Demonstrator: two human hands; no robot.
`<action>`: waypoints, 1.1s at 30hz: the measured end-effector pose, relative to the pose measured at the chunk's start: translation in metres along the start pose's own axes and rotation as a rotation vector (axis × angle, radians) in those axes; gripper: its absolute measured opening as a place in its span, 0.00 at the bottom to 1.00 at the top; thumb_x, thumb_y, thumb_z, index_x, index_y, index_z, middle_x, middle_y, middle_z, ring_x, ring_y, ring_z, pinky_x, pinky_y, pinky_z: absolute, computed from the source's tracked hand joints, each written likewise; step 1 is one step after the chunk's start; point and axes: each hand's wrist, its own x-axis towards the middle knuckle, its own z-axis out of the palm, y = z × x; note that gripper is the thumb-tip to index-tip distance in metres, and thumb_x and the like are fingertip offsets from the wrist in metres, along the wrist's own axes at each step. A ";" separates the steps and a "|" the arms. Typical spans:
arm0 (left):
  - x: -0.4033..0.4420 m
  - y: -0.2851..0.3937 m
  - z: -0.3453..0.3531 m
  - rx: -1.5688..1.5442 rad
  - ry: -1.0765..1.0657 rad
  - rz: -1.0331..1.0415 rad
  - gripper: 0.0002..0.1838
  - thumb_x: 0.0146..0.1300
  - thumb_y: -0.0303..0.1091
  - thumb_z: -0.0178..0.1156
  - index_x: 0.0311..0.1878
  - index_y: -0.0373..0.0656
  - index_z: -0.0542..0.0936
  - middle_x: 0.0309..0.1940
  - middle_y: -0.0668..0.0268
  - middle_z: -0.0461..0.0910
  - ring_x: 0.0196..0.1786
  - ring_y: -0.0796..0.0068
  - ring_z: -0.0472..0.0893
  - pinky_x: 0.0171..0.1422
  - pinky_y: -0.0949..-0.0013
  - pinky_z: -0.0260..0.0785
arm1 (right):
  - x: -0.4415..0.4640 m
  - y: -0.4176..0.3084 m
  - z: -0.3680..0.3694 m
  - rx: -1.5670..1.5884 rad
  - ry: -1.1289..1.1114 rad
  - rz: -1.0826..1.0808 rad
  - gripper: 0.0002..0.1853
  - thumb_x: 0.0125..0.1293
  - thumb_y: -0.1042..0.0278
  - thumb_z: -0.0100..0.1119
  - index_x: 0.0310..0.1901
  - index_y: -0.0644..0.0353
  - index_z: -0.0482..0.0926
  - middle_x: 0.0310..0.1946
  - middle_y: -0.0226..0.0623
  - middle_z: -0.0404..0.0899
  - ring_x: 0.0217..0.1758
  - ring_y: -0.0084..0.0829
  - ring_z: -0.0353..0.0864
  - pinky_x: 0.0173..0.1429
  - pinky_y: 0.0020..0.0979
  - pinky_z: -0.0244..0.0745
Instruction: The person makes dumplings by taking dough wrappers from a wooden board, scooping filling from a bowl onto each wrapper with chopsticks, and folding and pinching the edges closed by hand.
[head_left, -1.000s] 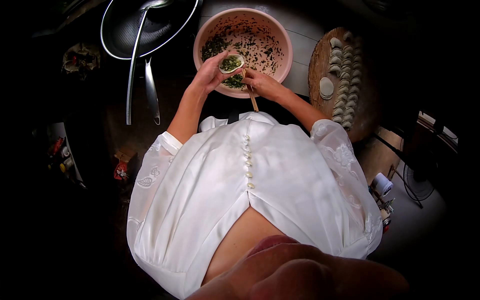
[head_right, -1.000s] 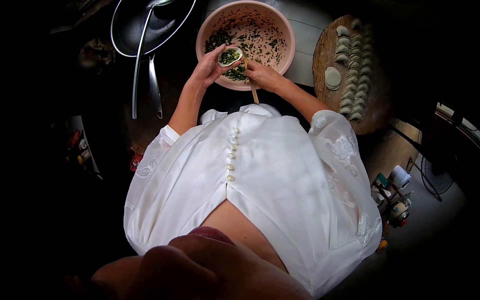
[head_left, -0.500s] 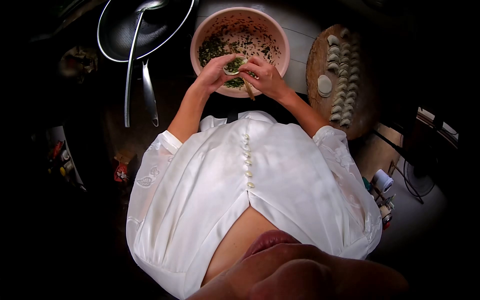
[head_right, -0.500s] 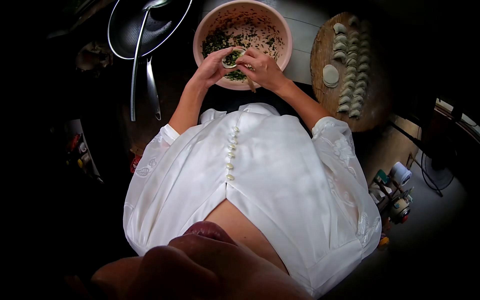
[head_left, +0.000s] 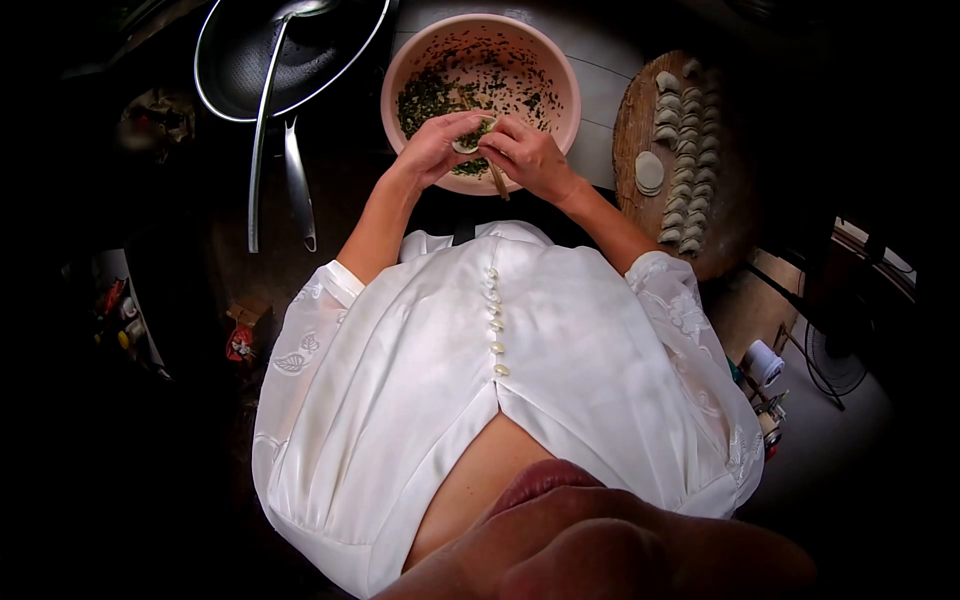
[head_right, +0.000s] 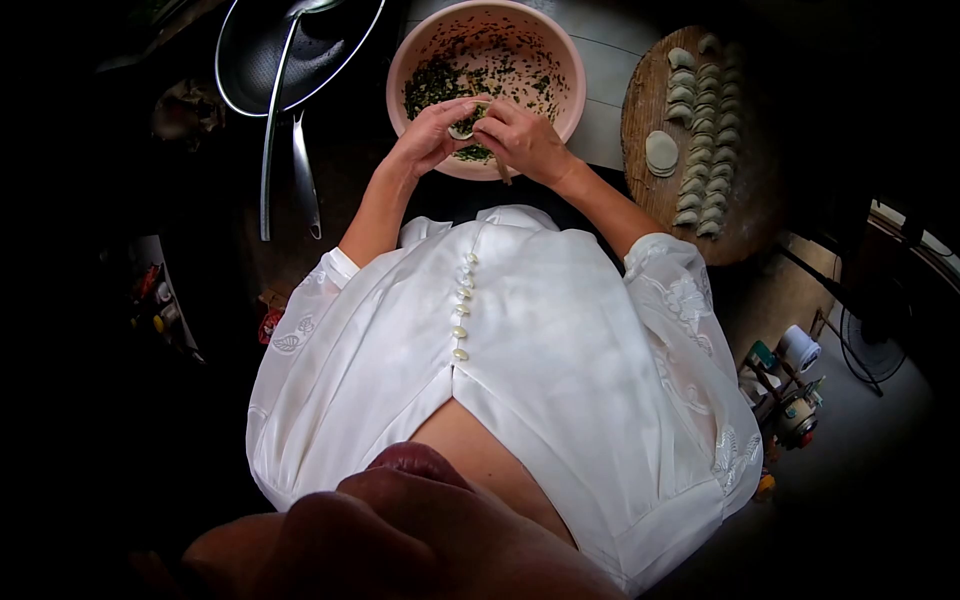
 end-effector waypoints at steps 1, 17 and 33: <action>0.000 0.000 0.001 0.000 0.000 0.001 0.20 0.77 0.35 0.58 0.66 0.36 0.77 0.60 0.59 0.79 0.60 0.69 0.80 0.64 0.59 0.79 | 0.000 0.000 0.001 0.012 0.019 0.008 0.06 0.63 0.70 0.69 0.41 0.58 0.84 0.36 0.35 0.80 0.38 0.37 0.85 0.41 0.35 0.82; 0.000 -0.002 0.006 0.128 0.053 0.003 0.18 0.77 0.34 0.58 0.64 0.38 0.79 0.55 0.61 0.83 0.55 0.73 0.84 0.57 0.68 0.82 | 0.001 0.000 -0.002 0.050 -0.034 0.033 0.07 0.63 0.67 0.70 0.41 0.56 0.84 0.37 0.34 0.79 0.38 0.36 0.85 0.38 0.35 0.82; 0.002 -0.002 0.013 0.200 -0.006 0.129 0.20 0.78 0.37 0.56 0.64 0.33 0.79 0.52 0.58 0.84 0.51 0.73 0.85 0.54 0.70 0.84 | 0.000 0.005 0.005 0.107 0.098 0.157 0.07 0.66 0.71 0.67 0.43 0.60 0.83 0.38 0.40 0.80 0.38 0.40 0.85 0.40 0.36 0.83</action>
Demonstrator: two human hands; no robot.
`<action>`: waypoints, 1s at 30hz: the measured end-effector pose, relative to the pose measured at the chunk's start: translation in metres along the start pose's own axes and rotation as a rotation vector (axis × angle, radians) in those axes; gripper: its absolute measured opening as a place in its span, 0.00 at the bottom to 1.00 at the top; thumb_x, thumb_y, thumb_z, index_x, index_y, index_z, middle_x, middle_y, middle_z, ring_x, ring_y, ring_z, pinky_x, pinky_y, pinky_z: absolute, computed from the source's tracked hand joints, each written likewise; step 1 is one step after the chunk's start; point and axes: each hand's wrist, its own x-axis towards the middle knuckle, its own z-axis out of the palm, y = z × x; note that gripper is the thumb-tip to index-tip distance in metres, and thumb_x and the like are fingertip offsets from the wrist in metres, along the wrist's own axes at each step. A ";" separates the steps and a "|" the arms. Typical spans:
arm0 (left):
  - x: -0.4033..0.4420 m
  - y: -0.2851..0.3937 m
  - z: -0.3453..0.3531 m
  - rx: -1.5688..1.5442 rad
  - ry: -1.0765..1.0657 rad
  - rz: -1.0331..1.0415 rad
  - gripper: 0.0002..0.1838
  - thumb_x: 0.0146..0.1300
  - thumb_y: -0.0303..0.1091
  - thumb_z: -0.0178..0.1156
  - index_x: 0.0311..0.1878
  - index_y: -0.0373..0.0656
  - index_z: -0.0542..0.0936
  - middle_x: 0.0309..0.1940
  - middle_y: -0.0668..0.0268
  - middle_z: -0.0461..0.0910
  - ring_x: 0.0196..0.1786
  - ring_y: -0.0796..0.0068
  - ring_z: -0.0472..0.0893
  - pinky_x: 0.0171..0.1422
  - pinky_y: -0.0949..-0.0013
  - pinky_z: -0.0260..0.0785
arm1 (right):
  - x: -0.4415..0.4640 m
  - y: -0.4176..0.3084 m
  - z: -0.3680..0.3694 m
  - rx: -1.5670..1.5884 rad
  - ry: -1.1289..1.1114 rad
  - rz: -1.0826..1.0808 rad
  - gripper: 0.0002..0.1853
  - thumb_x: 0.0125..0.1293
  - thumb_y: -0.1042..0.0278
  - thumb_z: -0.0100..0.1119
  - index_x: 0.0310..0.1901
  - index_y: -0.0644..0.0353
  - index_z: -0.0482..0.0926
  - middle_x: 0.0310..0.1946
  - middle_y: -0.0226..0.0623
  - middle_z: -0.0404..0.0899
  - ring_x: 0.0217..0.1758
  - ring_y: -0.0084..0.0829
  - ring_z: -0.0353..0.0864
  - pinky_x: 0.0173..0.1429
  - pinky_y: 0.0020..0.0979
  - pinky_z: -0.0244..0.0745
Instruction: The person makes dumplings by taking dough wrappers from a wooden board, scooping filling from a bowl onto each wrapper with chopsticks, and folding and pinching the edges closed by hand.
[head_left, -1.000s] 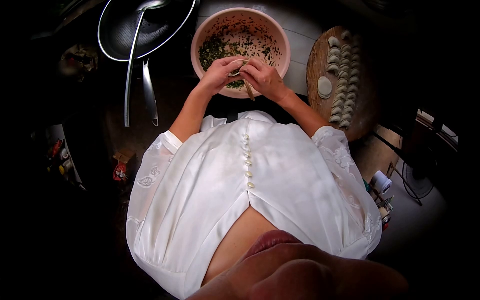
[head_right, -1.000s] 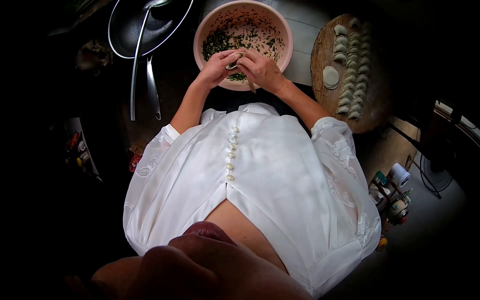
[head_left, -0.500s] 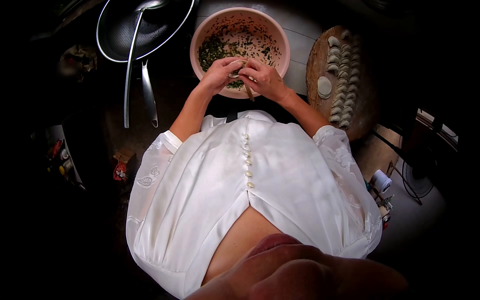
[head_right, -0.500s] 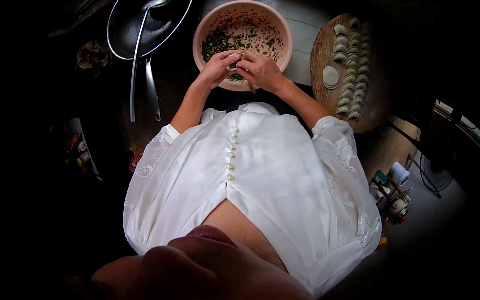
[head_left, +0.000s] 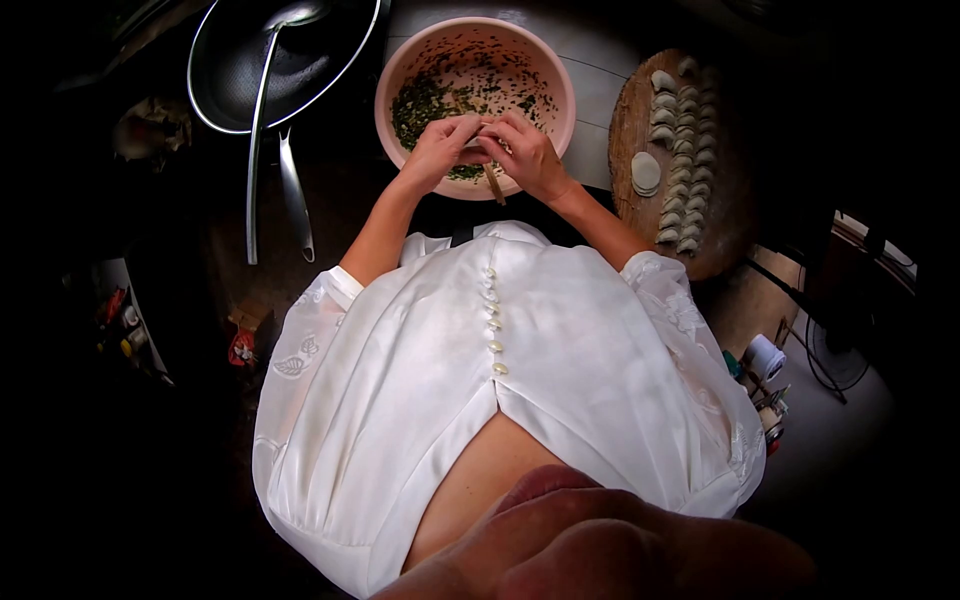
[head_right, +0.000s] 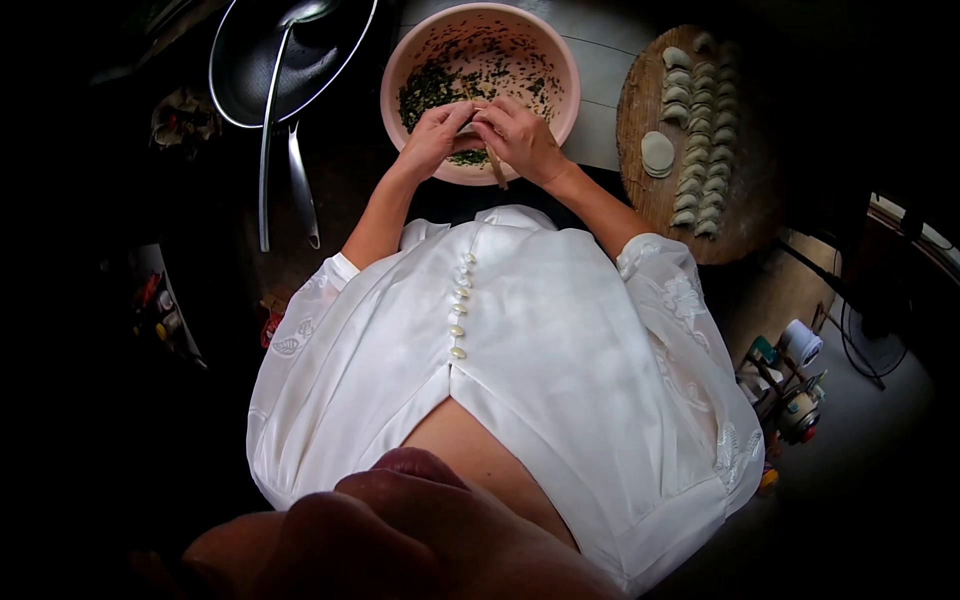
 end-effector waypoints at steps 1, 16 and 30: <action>0.000 0.001 -0.001 0.002 -0.003 -0.001 0.20 0.78 0.37 0.56 0.64 0.33 0.79 0.52 0.58 0.84 0.51 0.73 0.85 0.54 0.70 0.84 | 0.002 -0.002 -0.001 0.078 0.018 0.054 0.07 0.67 0.71 0.66 0.44 0.61 0.82 0.38 0.41 0.80 0.37 0.41 0.85 0.40 0.36 0.82; -0.002 -0.001 -0.008 0.355 -0.116 0.286 0.21 0.71 0.27 0.64 0.66 0.34 0.78 0.51 0.60 0.85 0.47 0.75 0.86 0.54 0.71 0.81 | 0.007 0.004 -0.003 0.142 0.073 0.065 0.06 0.67 0.71 0.67 0.42 0.62 0.83 0.36 0.41 0.79 0.37 0.41 0.85 0.40 0.36 0.81; -0.002 -0.002 -0.005 0.376 -0.097 0.307 0.19 0.70 0.24 0.63 0.63 0.34 0.79 0.47 0.62 0.86 0.45 0.76 0.86 0.53 0.72 0.81 | 0.019 0.006 -0.017 0.026 -0.003 -0.075 0.08 0.65 0.72 0.68 0.44 0.63 0.83 0.38 0.40 0.79 0.36 0.39 0.84 0.40 0.36 0.81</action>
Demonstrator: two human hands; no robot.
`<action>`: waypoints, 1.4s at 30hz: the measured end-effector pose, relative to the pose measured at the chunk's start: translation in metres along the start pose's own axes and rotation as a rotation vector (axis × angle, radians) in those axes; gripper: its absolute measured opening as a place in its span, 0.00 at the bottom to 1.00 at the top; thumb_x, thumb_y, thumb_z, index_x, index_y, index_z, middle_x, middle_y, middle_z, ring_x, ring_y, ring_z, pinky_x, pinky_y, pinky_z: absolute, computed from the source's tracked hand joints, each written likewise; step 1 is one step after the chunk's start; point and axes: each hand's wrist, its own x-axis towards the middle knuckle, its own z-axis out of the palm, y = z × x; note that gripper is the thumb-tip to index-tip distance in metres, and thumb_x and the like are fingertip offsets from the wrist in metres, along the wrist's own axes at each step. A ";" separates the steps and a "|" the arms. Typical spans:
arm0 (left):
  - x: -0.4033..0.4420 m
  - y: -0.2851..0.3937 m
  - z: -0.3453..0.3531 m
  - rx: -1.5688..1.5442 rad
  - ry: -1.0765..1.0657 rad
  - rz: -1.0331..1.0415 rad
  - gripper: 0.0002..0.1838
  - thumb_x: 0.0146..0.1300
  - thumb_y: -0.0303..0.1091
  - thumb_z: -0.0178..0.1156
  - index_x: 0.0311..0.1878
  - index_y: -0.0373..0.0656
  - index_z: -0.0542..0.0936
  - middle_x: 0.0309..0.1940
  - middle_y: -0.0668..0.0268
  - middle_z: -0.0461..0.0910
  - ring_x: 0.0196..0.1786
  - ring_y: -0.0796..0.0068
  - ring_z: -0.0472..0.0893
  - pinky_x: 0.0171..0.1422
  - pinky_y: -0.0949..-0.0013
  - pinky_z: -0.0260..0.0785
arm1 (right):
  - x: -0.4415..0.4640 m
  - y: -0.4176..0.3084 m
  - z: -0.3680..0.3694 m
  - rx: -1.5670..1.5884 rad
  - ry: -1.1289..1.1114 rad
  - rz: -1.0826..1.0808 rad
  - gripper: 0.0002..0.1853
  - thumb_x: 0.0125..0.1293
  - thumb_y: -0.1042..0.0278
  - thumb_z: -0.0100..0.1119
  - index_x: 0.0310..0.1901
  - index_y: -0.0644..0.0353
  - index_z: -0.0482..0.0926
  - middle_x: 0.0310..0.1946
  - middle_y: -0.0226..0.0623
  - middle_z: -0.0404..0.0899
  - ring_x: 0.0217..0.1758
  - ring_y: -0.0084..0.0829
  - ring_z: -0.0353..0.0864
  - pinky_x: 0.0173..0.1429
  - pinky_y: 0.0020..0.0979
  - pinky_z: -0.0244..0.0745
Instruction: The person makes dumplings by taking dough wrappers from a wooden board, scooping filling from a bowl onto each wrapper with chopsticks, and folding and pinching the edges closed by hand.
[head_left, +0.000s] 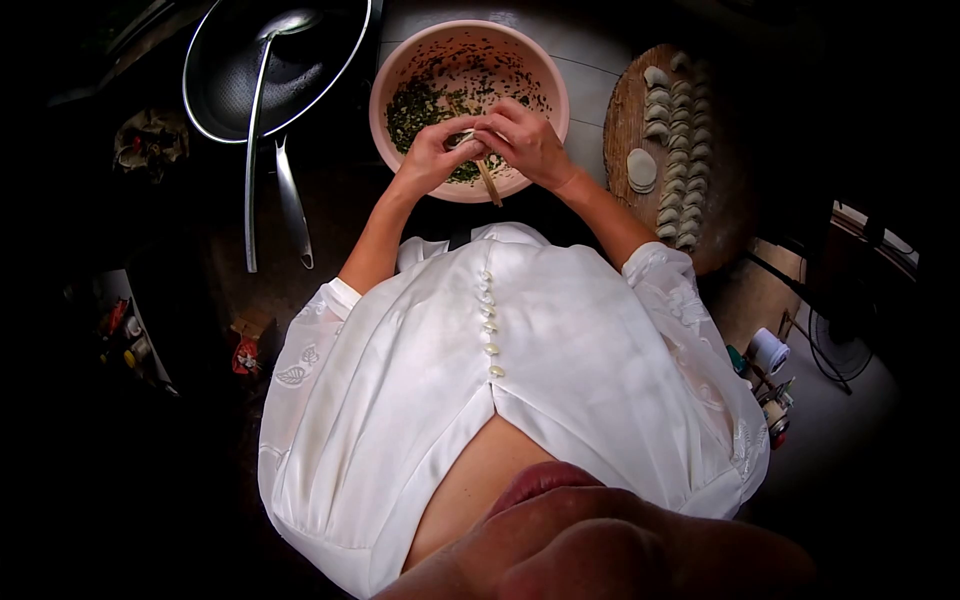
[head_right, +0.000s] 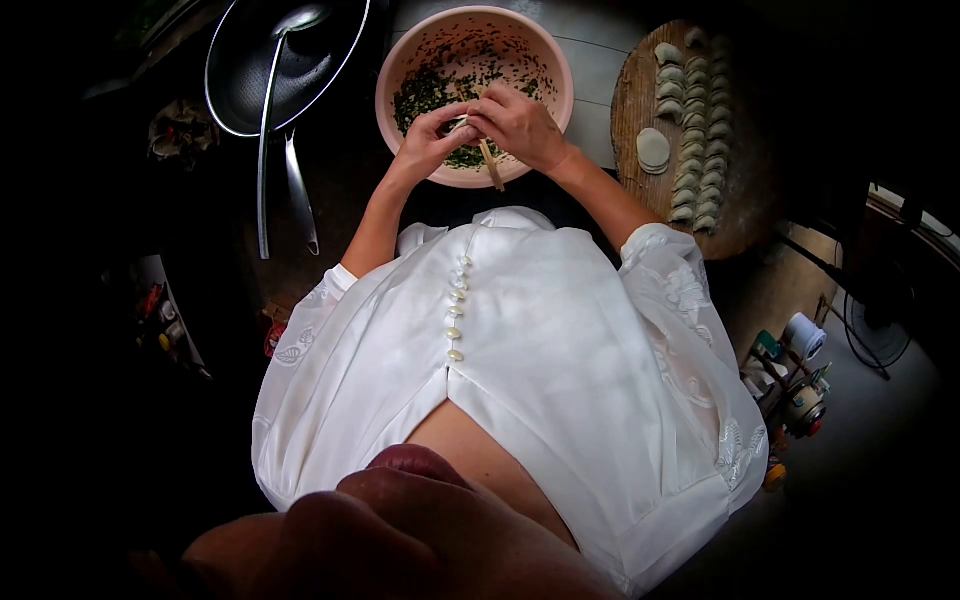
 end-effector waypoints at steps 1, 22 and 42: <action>0.000 0.000 0.001 0.001 -0.001 0.000 0.19 0.70 0.24 0.63 0.63 0.34 0.79 0.47 0.62 0.86 0.45 0.76 0.86 0.53 0.72 0.81 | 0.001 0.003 0.000 -0.060 -0.012 -0.065 0.08 0.65 0.72 0.68 0.44 0.63 0.83 0.38 0.40 0.79 0.36 0.40 0.84 0.41 0.36 0.81; -0.007 0.018 -0.009 -0.159 0.167 -0.071 0.22 0.70 0.31 0.67 0.64 0.33 0.79 0.47 0.62 0.86 0.45 0.77 0.85 0.49 0.73 0.80 | -0.020 -0.015 0.004 0.441 0.213 0.419 0.10 0.69 0.71 0.65 0.49 0.62 0.87 0.41 0.36 0.83 0.37 0.26 0.83 0.41 0.26 0.78; -0.007 0.023 -0.003 -0.270 0.145 -0.092 0.21 0.72 0.27 0.63 0.66 0.33 0.77 0.49 0.62 0.85 0.45 0.77 0.85 0.49 0.75 0.80 | -0.026 0.002 0.017 0.867 0.161 0.598 0.16 0.70 0.66 0.69 0.55 0.65 0.85 0.44 0.35 0.87 0.47 0.21 0.85 0.52 0.23 0.81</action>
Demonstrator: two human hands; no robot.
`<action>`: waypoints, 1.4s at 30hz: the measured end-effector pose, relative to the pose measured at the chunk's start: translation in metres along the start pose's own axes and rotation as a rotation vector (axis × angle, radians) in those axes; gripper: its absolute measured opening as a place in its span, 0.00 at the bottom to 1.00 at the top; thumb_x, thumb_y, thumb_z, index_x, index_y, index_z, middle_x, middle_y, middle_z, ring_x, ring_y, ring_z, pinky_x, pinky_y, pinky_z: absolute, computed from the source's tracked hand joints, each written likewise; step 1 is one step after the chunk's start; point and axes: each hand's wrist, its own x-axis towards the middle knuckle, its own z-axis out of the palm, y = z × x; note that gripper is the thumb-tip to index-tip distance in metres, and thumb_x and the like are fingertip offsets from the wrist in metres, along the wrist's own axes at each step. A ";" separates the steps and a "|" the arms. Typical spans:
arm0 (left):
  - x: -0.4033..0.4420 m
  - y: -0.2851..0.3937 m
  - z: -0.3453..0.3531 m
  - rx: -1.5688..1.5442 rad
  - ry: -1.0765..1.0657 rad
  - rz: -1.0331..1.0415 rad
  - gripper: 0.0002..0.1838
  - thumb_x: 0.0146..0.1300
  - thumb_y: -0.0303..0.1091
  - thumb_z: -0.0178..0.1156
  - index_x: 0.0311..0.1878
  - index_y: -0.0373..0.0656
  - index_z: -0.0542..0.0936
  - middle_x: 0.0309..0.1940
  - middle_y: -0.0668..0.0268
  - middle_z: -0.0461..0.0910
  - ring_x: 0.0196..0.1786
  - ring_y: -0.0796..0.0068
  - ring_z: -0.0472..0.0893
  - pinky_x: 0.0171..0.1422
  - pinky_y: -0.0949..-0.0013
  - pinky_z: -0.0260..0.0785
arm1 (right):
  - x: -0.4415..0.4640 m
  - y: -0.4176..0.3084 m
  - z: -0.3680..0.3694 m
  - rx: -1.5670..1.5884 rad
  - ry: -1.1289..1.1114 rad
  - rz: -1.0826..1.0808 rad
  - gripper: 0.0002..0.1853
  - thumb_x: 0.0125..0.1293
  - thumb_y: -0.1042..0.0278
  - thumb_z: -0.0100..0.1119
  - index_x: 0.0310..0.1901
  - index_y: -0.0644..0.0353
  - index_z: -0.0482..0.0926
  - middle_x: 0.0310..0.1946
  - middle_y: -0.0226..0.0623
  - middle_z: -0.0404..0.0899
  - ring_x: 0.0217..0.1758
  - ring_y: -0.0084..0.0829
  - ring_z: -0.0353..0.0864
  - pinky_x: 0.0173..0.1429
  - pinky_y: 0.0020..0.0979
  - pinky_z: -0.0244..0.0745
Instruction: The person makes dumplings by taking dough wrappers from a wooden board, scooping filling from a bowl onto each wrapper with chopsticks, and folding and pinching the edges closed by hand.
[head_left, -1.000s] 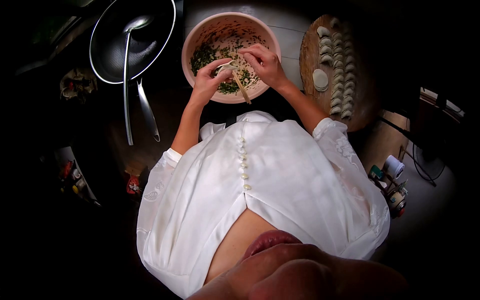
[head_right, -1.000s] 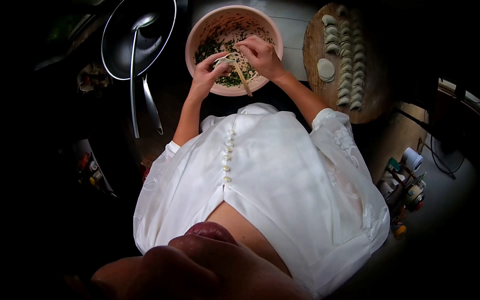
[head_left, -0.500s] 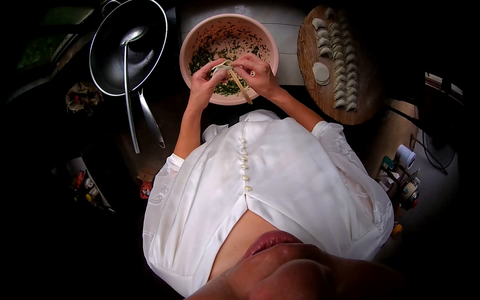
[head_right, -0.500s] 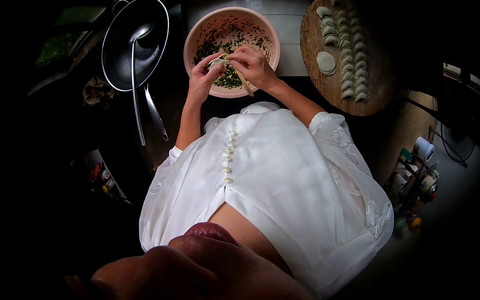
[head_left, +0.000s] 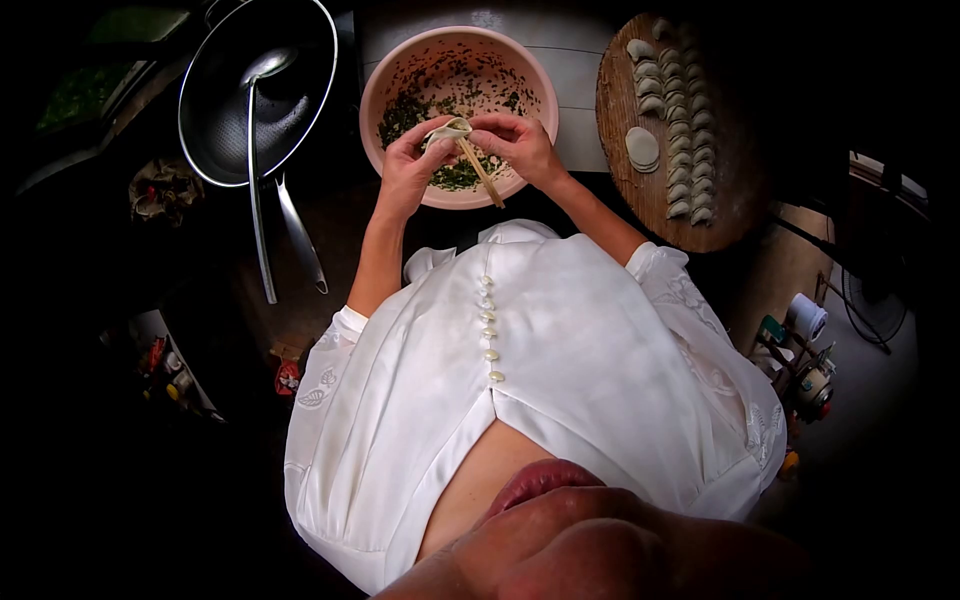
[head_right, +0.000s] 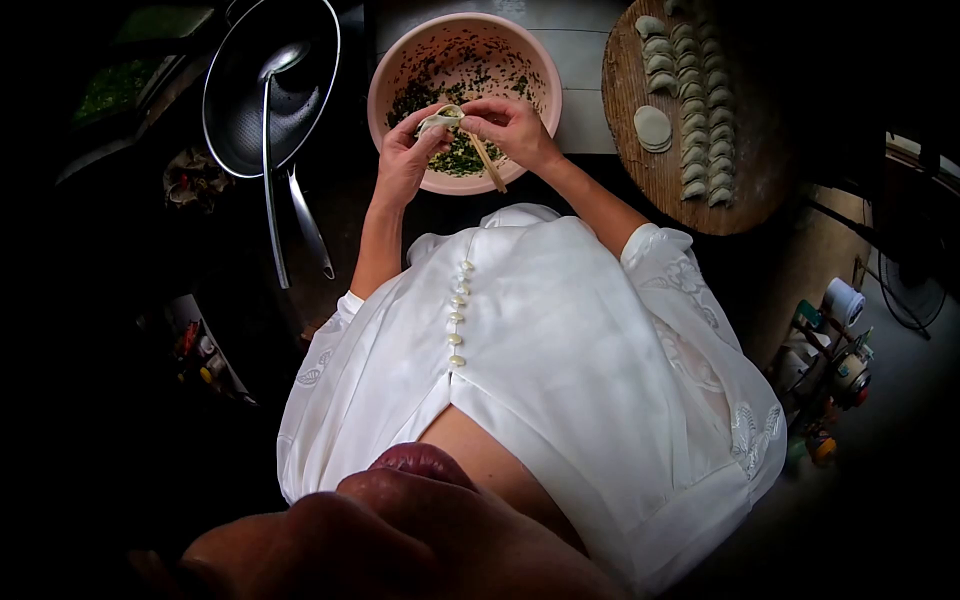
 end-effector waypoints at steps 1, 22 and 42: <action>0.000 0.000 0.000 -0.004 0.002 -0.007 0.21 0.72 0.27 0.63 0.66 0.33 0.77 0.49 0.62 0.85 0.45 0.76 0.85 0.49 0.75 0.80 | 0.000 0.000 0.000 0.001 -0.003 0.024 0.16 0.70 0.66 0.69 0.55 0.65 0.85 0.44 0.34 0.88 0.47 0.21 0.85 0.52 0.24 0.81; -0.003 -0.003 0.008 0.118 0.015 0.047 0.20 0.71 0.29 0.65 0.64 0.33 0.79 0.47 0.63 0.86 0.44 0.79 0.85 0.49 0.76 0.81 | -0.003 -0.019 0.010 -0.574 0.126 -0.503 0.09 0.65 0.72 0.69 0.46 0.61 0.88 0.38 0.40 0.85 0.41 0.36 0.86 0.46 0.32 0.81; 0.000 -0.003 0.013 0.088 0.008 0.043 0.21 0.71 0.29 0.66 0.63 0.32 0.79 0.45 0.62 0.86 0.43 0.77 0.86 0.49 0.74 0.81 | -0.003 -0.017 0.007 -0.561 0.178 -0.486 0.10 0.66 0.71 0.69 0.47 0.64 0.88 0.35 0.40 0.85 0.36 0.33 0.85 0.41 0.31 0.79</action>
